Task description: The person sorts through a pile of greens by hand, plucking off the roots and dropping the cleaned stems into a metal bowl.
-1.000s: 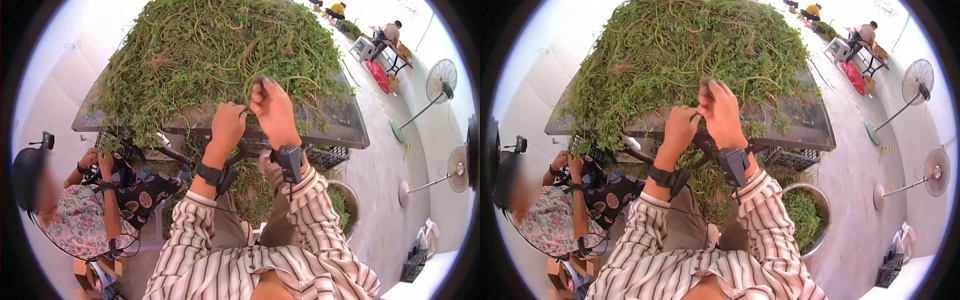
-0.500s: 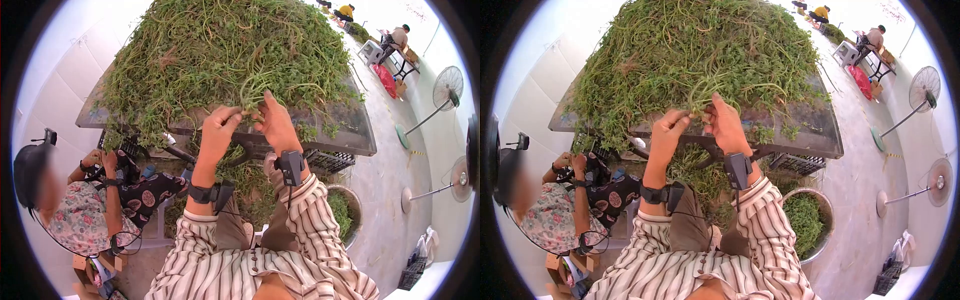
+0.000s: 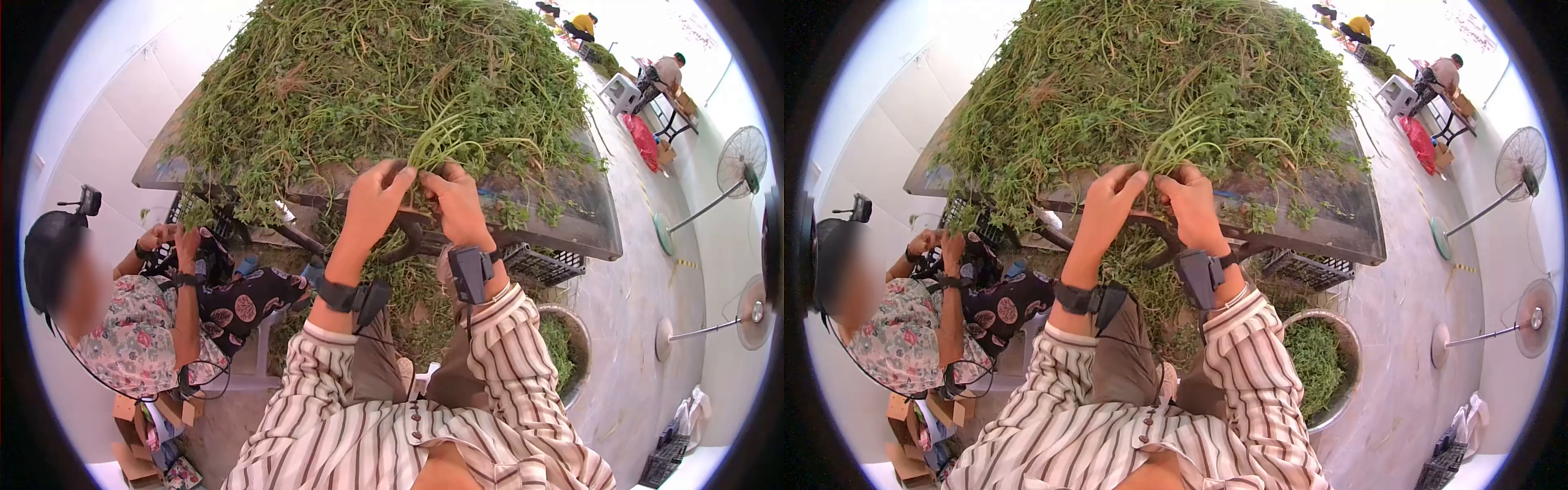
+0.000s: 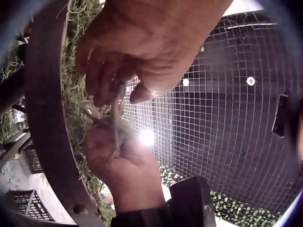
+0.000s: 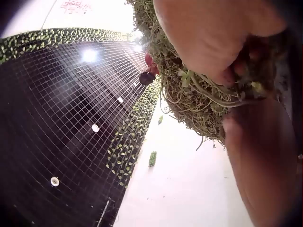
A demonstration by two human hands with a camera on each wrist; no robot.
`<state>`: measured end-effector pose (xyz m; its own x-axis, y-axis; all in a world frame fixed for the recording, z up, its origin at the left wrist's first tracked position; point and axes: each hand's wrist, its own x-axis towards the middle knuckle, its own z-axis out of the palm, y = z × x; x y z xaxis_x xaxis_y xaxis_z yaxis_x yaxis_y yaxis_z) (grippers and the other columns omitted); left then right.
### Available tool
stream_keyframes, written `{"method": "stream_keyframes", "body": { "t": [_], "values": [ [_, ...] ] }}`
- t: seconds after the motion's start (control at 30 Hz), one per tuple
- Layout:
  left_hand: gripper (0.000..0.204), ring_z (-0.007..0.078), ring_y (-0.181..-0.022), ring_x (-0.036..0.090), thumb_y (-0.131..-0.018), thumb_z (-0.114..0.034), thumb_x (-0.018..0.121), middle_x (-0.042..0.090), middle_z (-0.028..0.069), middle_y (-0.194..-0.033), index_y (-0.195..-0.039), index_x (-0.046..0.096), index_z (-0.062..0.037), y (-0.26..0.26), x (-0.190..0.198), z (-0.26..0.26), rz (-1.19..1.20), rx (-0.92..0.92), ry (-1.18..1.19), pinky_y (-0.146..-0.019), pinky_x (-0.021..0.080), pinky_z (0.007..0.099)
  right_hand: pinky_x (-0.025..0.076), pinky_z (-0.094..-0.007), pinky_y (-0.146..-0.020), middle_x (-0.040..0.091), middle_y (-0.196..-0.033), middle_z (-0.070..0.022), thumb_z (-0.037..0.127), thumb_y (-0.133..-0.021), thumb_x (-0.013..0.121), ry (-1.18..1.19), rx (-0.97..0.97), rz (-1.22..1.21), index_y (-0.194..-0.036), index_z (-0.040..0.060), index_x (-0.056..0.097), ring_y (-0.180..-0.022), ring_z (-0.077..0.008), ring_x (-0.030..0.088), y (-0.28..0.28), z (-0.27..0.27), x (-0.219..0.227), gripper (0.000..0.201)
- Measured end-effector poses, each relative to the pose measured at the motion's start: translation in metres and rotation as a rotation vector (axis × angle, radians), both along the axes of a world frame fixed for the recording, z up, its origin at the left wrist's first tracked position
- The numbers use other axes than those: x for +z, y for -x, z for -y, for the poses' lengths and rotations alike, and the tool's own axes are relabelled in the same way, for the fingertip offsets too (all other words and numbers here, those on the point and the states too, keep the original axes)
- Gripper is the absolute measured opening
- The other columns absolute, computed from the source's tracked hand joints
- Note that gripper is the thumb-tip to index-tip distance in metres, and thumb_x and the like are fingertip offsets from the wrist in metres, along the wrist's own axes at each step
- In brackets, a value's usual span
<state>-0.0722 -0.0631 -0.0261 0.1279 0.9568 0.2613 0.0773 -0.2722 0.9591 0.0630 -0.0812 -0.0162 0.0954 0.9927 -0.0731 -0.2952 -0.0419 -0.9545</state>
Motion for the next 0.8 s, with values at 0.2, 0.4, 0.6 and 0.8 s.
{"method": "stream_keyframes", "body": {
  "t": [0.2,0.4,0.6,0.8],
  "values": [
    [0.022,0.0132,-0.059,0.048,-0.084,-0.017,0.053,0.055,0.0072,-0.068,-0.088,0.058,0.0041,-0.009,0.014,-0.013,-0.241,0.077,-0.052,-0.057,0.040,0.0294,0.033,-0.0229,-0.050,0.050,-0.071,0.0008,0.014,-0.082,0.059,-0.057,0.011,0.029,-0.084,0.0030,0.055,-0.060,-0.0070,0.043,0.000,-0.005,-0.014,0.012],
    [0.018,0.0036,-0.060,0.040,-0.088,-0.014,0.051,0.051,-0.0030,-0.069,-0.089,0.060,0.0004,-0.014,0.019,-0.016,0.188,0.163,-0.032,-0.054,0.033,0.0212,0.047,-0.0286,-0.066,0.054,-0.092,-0.0032,0.023,-0.087,0.053,-0.051,0.066,-0.050,-0.100,0.0012,0.054,-0.080,-0.0117,0.052,0.005,0.002,-0.002,0.026],
    [0.020,0.0044,-0.066,0.047,-0.090,-0.015,0.048,0.058,-0.0003,-0.080,-0.098,0.058,-0.0001,-0.004,0.028,-0.026,0.520,0.234,-0.176,-0.058,0.041,0.0228,0.051,-0.0334,-0.074,0.055,-0.104,-0.0072,0.029,-0.090,0.050,-0.116,0.263,-0.317,-0.106,0.0009,0.052,-0.092,-0.0173,0.055,0.002,0.001,-0.001,0.032],
    [0.016,0.0066,-0.062,0.049,-0.090,-0.014,0.050,0.058,0.0006,-0.080,-0.095,0.058,-0.0012,-0.008,0.017,-0.014,0.603,0.137,0.136,-0.052,0.043,0.0237,0.051,-0.0332,-0.073,0.056,-0.104,-0.0070,0.024,-0.090,0.051,-0.125,0.306,-0.448,-0.109,0.0013,0.051,-0.090,-0.0188,0.057,0.001,-0.002,-0.004,0.029]
  ]
}}
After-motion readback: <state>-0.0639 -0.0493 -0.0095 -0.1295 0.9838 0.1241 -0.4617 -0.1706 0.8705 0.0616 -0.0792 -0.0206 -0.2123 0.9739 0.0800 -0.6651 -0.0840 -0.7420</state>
